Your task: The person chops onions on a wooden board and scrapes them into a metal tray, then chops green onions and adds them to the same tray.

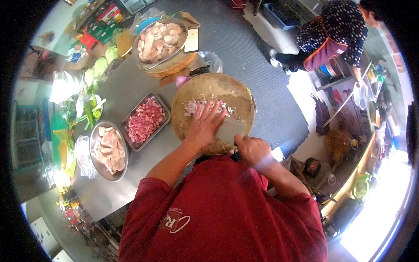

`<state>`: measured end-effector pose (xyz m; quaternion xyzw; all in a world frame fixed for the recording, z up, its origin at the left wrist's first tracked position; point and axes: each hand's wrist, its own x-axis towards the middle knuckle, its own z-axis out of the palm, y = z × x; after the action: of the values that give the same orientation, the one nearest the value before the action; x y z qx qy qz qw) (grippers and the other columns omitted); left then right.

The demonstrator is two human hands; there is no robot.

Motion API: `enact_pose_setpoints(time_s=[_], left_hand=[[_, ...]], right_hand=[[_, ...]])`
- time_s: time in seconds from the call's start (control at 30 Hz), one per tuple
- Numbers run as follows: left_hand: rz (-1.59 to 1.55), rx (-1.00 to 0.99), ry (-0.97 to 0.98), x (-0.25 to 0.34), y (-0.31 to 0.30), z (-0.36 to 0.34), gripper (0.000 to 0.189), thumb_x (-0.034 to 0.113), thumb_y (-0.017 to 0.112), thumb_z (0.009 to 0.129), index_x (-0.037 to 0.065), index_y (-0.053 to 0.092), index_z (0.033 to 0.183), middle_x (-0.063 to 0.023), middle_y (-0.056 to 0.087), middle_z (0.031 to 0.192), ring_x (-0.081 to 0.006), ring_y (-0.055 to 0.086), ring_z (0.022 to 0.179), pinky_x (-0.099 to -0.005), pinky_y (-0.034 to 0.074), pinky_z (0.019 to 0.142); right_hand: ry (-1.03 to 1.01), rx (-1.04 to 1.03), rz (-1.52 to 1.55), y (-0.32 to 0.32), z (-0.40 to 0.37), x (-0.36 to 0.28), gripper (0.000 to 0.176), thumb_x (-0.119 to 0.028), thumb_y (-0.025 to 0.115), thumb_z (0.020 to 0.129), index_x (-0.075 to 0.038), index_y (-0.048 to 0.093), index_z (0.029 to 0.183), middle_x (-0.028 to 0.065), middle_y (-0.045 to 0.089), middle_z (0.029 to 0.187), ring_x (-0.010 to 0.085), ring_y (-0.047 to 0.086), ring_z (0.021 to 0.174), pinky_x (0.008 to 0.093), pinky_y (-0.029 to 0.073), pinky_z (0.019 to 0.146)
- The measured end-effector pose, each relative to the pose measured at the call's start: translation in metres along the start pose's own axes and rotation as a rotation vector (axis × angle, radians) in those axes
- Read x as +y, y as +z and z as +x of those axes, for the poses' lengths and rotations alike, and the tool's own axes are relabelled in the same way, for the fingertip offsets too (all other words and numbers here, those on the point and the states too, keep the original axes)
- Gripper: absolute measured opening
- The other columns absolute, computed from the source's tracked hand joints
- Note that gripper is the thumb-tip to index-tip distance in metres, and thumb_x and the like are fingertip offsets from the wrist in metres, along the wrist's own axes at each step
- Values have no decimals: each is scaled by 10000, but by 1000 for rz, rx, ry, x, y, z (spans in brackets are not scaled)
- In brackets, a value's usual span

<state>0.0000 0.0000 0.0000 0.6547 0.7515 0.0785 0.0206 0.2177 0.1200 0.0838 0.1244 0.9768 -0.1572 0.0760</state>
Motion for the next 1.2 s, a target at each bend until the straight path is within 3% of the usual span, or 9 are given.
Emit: enact_pose_setpoints(time_s=[0.1, 0.23, 0.3, 0.47, 0.6, 0.73, 0.87, 0.97, 1.2], left_hand=[[24, -10, -63, -15, 0, -3, 740, 134, 572, 854, 206, 337, 1552, -115, 296, 1615, -362, 256, 1487, -528, 158, 1219], [-58, -48, -74, -19, -1, -9, 822, 317, 698, 812, 195, 351, 1548, -158, 259, 1618, -383, 234, 1488, -545, 149, 1213], [-133, -76, -91, -21, -2, -14, 896, 392, 754, 777, 192, 346, 1550, -175, 220, 1629, -400, 208, 1494, -555, 140, 1212], [-213, 20, -198, -39, 21, -30, 1012, 520, 752, 792, 22, 289, 1542, -236, 217, 1610, -444, 211, 1476, -530, 175, 1209], [-349, 198, -292, -48, 40, -33, 1019, 526, 727, 795, -61, 292, 1506, -285, 289, 1553, -482, 265, 1435, -542, 223, 1184], [-337, 205, -387, -53, 42, -48, 1022, 526, 708, 817, -85, 263, 1504, -316, 302, 1532, -502, 283, 1418, -542, 236, 1176], [-322, 233, -399, -49, 46, -66, 1015, 532, 692, 837, -78, 245, 1515, -320, 298, 1533, -505, 289, 1413, -546, 245, 1169], [-362, 226, -444, -44, 49, -78, 1028, 523, 706, 836, -56, 221, 1533, -299, 252, 1571, -456, 266, 1448, -506, 237, 1188], [-384, 225, -510, -28, 48, -96, 1000, 513, 703, 840, -49, 245, 1529, -297, 253, 1572, -453, 263, 1453, -504, 234, 1193]], right_hand=[[-27, 65, 47, -7, -10, 7, 219, -257, 612, 942, -93, 502, 1038, 124, 655, 774, 331, 699, 659, 414, 559, 527], [9, 12, 35, -15, -28, 20, 254, -245, 647, 915, -84, 516, 1061, 148, 653, 760, 346, 696, 667, 460, 547, 550], [113, 49, 341, -20, -41, 31, 337, -216, 721, 857, -68, 530, 1091, 170, 673, 777, 375, 696, 695, 499, 531, 583], [319, 159, 723, 11, -27, 46, 456, -210, 699, 898, -69, 536, 1301, 239, 713, 956, 407, 713, 822, 442, 561, 704], [401, 384, 574, 71, 17, 72, 515, -232, 686, 896, -75, 520, 1358, 278, 694, 972, 441, 690, 906, 478, 562, 749], [525, 196, 647, 75, 33, 43, 520, -225, 687, 893, -77, 520, 1363, 283, 673, 1082, 433, 662, 1030, 486, 548, 864], [289, 211, 642, 118, 28, 7, 518, -229, 697, 897, -58, 543, 1362, 281, 626, 1241, 428, 611, 1161, 486, 504, 967], [238, 318, 631, 113, 32, 0, 517, -224, 698, 879, -78, 567, 1357, 282, 691, 1020, 388, 705, 969, 444, 555, 845], [219, 335, 579, 62, 112, 54, 464, -210, 734, 843, -63, 616, 1266, 259, 675, 1135, 417, 671, 1029, 455, 540, 913]])
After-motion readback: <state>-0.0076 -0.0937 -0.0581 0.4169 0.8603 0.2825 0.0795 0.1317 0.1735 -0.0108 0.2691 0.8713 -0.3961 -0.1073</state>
